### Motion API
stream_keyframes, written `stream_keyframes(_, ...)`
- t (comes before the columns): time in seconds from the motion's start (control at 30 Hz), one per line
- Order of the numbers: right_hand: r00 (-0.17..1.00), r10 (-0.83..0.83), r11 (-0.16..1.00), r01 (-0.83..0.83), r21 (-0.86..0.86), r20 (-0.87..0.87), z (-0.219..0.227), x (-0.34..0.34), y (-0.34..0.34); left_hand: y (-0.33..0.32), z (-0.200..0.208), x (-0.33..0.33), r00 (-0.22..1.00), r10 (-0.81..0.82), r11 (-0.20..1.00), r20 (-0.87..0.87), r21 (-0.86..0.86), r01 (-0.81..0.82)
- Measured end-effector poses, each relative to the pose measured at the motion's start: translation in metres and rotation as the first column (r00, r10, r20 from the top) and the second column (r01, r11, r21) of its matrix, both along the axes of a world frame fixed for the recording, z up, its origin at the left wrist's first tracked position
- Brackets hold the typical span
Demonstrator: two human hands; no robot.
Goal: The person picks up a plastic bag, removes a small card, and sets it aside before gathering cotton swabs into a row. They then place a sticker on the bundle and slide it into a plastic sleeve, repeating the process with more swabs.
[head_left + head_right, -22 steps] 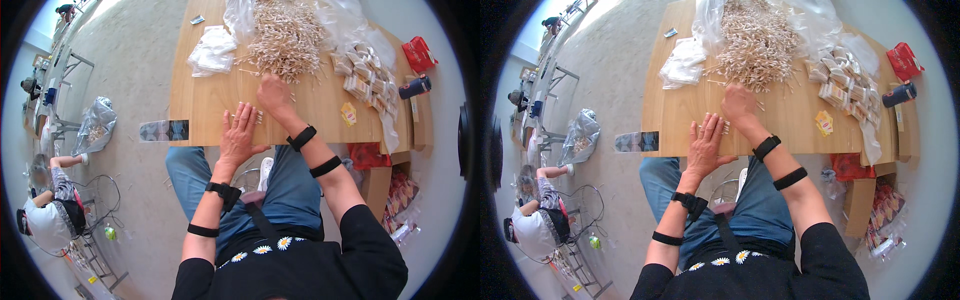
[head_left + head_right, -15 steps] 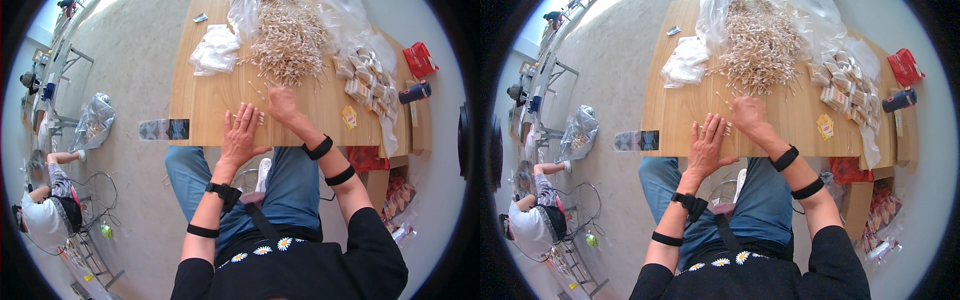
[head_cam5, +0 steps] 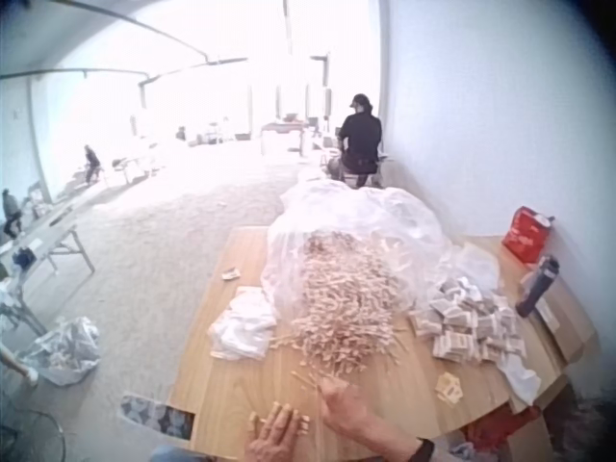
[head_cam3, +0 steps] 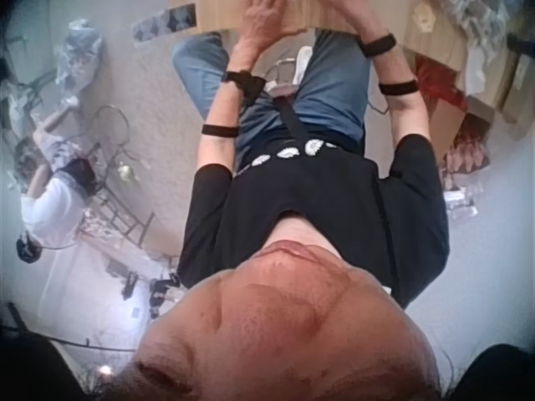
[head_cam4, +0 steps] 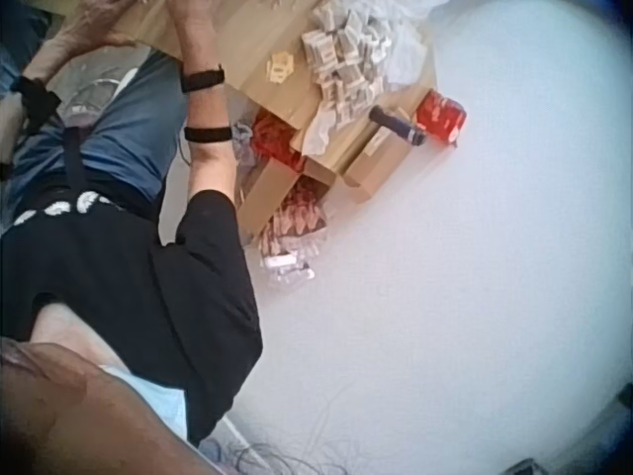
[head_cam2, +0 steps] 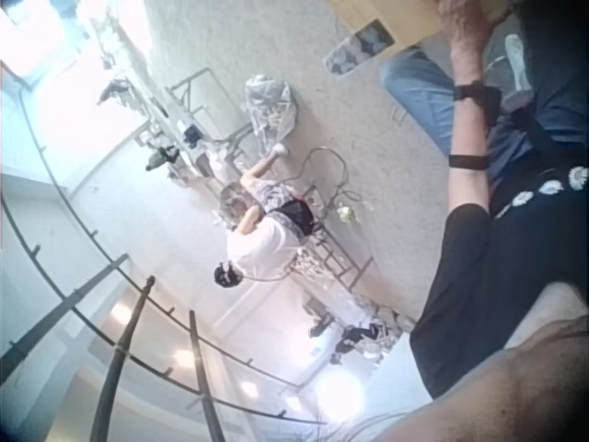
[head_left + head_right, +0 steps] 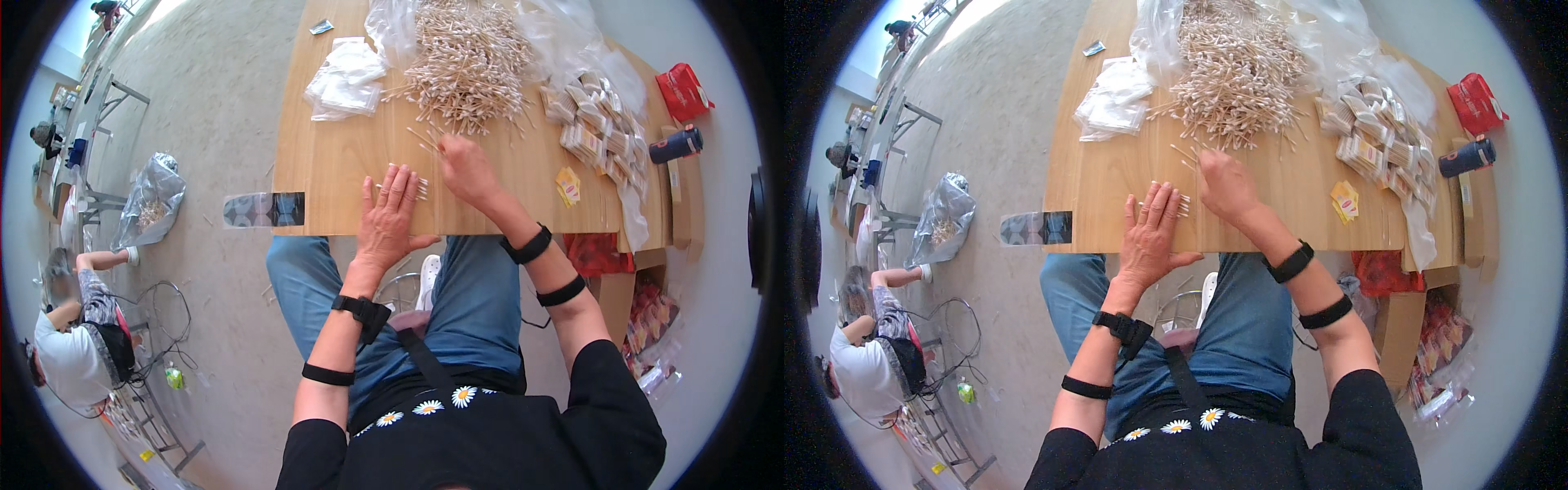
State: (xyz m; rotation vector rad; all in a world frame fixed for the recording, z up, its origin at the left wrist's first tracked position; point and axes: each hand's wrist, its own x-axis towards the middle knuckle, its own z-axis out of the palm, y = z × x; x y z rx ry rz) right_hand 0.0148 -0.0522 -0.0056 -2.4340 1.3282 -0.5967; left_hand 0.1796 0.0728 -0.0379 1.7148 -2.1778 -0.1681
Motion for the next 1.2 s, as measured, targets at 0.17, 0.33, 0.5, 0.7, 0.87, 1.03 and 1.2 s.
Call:
stream_keyframes(0.17, 0.983, -0.153, 0.988, 0.153, -0.008, -0.1, 0.0, 0.036, -0.011, 0.0, 0.001, 0.0, 1.0, -0.004, 1.0, 0.016, -0.013, 0.004)
stream_keyframes(0.33, 0.968, -0.054, 0.996, 0.068, 0.049, -0.245, -0.002, 0.039, -0.001, 0.0, -0.001, 0.002, 0.999, -0.004, 1.0, 0.04, -0.006, 0.004)
stream_keyframes(0.5, 0.988, -0.105, 0.983, 0.12, 0.137, -0.113, -0.021, 0.023, -0.015, -0.001, -0.001, -0.001, 1.0, -0.008, 1.0, -0.015, -0.014, 0.007)
stream_keyframes(0.7, 0.983, -0.167, 0.98, 0.173, 0.095, -0.074, 0.002, 0.029, 0.013, 0.001, -0.003, 0.002, 1.0, 0.004, 1.0, -0.003, -0.015, -0.004)
stream_keyframes(0.87, 0.992, -0.123, 0.991, 0.124, 0.051, -0.032, -0.013, 0.025, 0.02, 0.0, 0.001, 0.001, 1.0, -0.013, 1.0, 0.019, -0.022, 0.013)
stream_keyframes(1.03, 0.996, -0.076, 0.996, 0.073, 0.055, 0.042, -0.019, 0.034, 0.032, 0.001, 0.001, 0.001, 1.0, -0.007, 0.999, -0.009, -0.039, 0.007)
stream_keyframes(1.2, 0.988, -0.116, 0.993, 0.118, -0.02, 0.103, -0.026, 0.02, 0.024, 0.004, 0.004, 0.002, 1.0, -0.016, 1.0, -0.014, -0.02, 0.016)
